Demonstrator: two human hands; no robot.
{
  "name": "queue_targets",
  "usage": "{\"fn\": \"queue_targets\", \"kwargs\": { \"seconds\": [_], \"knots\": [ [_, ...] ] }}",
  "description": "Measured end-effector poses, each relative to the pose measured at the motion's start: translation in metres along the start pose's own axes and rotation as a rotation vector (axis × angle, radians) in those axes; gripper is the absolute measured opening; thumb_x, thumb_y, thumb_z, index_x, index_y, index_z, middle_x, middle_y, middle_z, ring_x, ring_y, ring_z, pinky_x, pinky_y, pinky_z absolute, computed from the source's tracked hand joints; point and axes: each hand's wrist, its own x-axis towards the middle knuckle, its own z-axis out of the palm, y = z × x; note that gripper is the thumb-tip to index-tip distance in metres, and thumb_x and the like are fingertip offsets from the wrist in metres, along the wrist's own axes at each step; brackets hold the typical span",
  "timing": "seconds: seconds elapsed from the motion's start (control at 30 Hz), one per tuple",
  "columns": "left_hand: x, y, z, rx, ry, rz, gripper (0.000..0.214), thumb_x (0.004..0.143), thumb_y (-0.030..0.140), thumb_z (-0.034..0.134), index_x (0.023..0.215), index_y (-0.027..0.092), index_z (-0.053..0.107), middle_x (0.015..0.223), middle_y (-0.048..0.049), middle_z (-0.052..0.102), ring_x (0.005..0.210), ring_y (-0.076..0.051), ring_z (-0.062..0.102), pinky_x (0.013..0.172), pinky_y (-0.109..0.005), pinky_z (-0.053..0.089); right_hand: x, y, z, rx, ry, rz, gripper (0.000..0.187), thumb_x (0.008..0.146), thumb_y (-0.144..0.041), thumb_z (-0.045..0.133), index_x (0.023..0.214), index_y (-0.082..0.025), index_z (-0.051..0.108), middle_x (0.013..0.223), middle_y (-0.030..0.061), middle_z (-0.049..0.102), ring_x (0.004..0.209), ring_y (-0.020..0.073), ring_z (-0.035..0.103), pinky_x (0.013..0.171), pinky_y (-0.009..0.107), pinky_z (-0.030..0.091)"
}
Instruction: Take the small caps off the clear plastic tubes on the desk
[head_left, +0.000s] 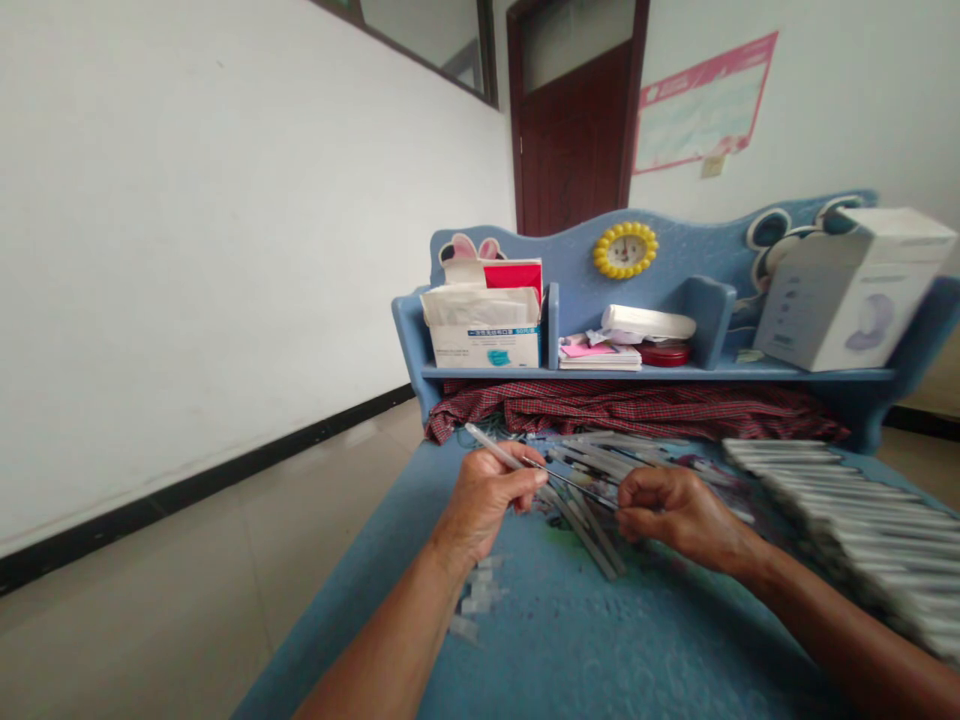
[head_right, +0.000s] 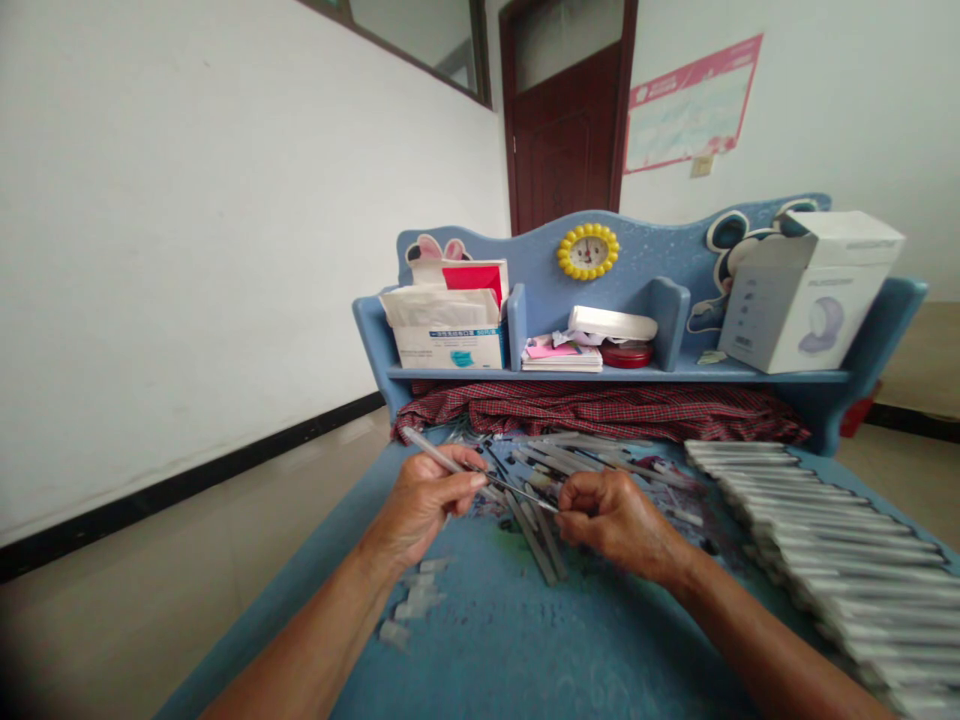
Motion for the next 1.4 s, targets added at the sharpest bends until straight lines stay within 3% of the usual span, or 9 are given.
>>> {"fn": "queue_targets", "kwargs": {
  "seconds": [0.6,0.77,1.03,1.4],
  "knots": [
    [0.0,0.0,-0.002,-0.041,0.006,-0.023,0.017,0.058,0.016,0.068,0.072,0.012,0.061,0.044,0.004,0.051,0.038,-0.005,0.042,0.039,-0.018,0.03,0.001,-0.001,0.0,-0.041,0.038,-0.019,0.012,0.073,-0.023,0.052,0.064,-0.015,0.052,0.055,-0.0008,0.055,0.05,0.0083,0.047,0.051,0.021,0.038],
    [0.002,0.006,-0.006,-0.113,0.01,-0.006,0.015,0.059,0.016,0.066,0.072,0.011,0.061,0.042,0.0038,0.049,0.038,-0.005,0.041,0.039,-0.017,0.029,0.0,-0.003,0.0,-0.011,0.046,-0.013,0.012,0.072,-0.024,0.052,0.065,-0.015,0.052,0.055,-0.0006,0.055,0.05,0.0086,0.048,0.051,0.021,0.039],
    [0.009,0.012,-0.019,-0.315,0.111,0.025,0.013,0.057,0.012,0.064,0.07,0.01,0.061,0.067,-0.0017,0.061,0.042,-0.002,0.044,0.04,-0.015,0.033,0.0,0.001,-0.003,-0.007,0.02,-0.011,0.012,0.073,-0.024,0.052,0.065,-0.014,0.052,0.056,-0.0004,0.055,0.051,0.0085,0.048,0.052,0.021,0.04],
    [0.011,0.011,-0.02,-0.432,0.14,0.018,0.012,0.057,0.009,0.063,0.069,0.01,0.061,0.065,-0.0018,0.06,0.042,-0.002,0.044,0.038,-0.014,0.032,0.0,-0.002,-0.002,-0.022,0.03,0.004,0.017,0.072,-0.029,0.053,0.063,-0.015,0.052,0.054,-0.0004,0.056,0.049,0.009,0.05,0.05,0.021,0.041]
  ]
}}
